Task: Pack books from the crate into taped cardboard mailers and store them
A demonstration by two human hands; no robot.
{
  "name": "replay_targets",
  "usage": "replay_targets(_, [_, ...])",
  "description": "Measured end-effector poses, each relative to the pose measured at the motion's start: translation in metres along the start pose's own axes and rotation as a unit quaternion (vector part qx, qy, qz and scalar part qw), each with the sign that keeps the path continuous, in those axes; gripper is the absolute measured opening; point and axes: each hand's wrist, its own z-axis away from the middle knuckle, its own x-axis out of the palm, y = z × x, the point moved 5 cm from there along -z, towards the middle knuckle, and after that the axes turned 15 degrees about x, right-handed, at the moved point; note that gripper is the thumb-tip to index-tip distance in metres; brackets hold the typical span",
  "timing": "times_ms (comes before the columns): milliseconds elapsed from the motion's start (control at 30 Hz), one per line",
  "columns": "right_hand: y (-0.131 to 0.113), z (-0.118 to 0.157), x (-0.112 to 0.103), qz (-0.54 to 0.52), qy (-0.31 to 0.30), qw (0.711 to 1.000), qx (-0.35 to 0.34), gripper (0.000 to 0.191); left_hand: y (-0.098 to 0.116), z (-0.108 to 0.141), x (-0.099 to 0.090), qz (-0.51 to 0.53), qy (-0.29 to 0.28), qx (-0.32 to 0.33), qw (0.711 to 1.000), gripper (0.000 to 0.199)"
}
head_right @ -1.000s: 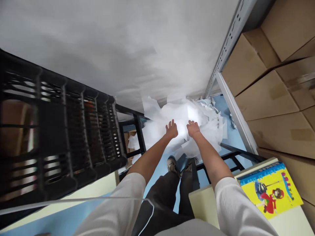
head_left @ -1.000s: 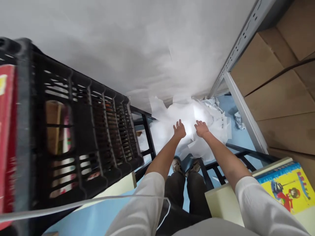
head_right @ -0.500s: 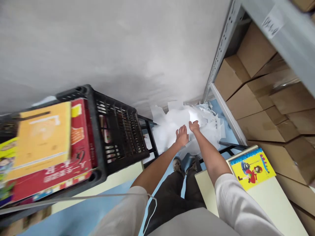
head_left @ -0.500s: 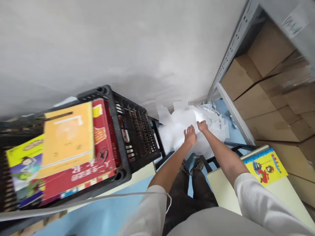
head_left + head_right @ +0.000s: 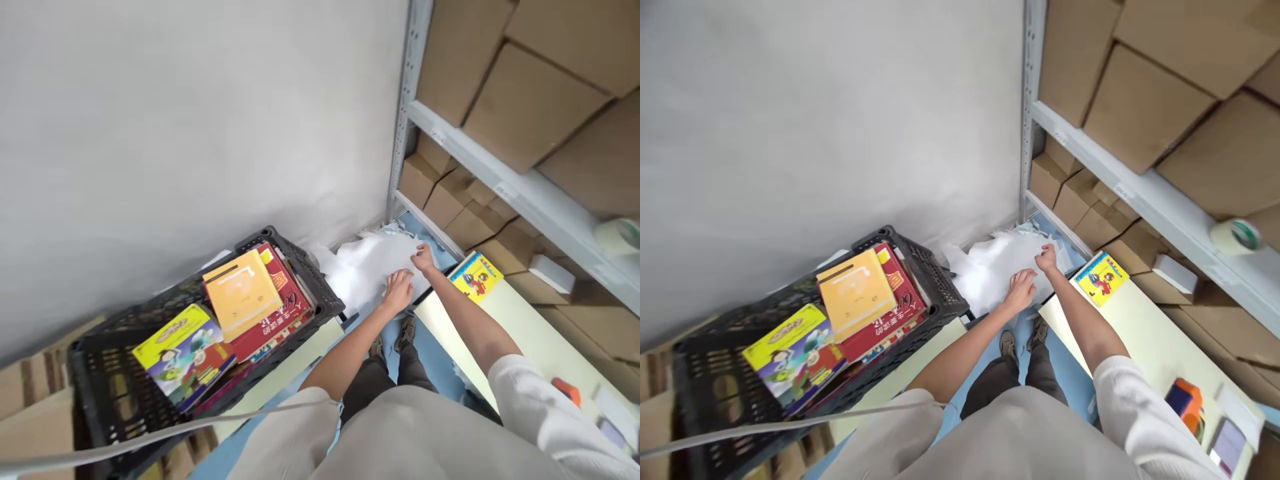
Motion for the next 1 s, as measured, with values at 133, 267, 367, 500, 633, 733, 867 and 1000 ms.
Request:
replay_targets(133, [0.054, 0.044, -0.063, -0.073, 0.008, 0.992, 0.098, 0.052, 0.042, 0.004, 0.000, 0.044, -0.013, 0.034, 0.998, 0.037])
replay_targets(267, [0.117, 0.095, -0.104, -0.117, 0.026, 0.986, 0.117, 0.052, 0.075, 0.002, 0.016, 0.052, -0.057, 0.066, 0.995, 0.037])
replay_targets(367, [0.170, 0.131, -0.123, -0.145, 0.037, 0.980, 0.135, 0.054, 0.097, 0.001, 0.040, 0.028, -0.124, 0.095, 0.987, 0.043])
replay_targets(500, [0.243, 0.173, -0.144, -0.146, 0.073, 0.970, 0.179, 0.059, 0.119, 0.009, 0.088, -0.033, -0.250, 0.112, 0.961, 0.053])
replay_targets(633, [0.310, 0.204, -0.158, -0.142, 0.102, 0.956, 0.234, 0.070, 0.138, 0.023, 0.137, -0.095, -0.348, 0.122, 0.925, 0.061])
replay_targets(733, [0.353, 0.221, -0.165, -0.130, 0.119, 0.947, 0.268, 0.080, 0.150, 0.033, 0.166, -0.125, -0.391, 0.129, 0.903, 0.065])
replay_targets(867, [0.398, 0.238, -0.171, -0.109, 0.123, 0.942, 0.292, 0.089, 0.161, 0.043, 0.196, -0.154, -0.432, 0.118, 0.881, 0.069])
replay_targets(1000, [0.417, 0.259, -0.176, -0.035, 0.134, 0.940, 0.313, 0.085, 0.164, 0.051, 0.214, -0.172, -0.457, 0.113, 0.865, 0.072])
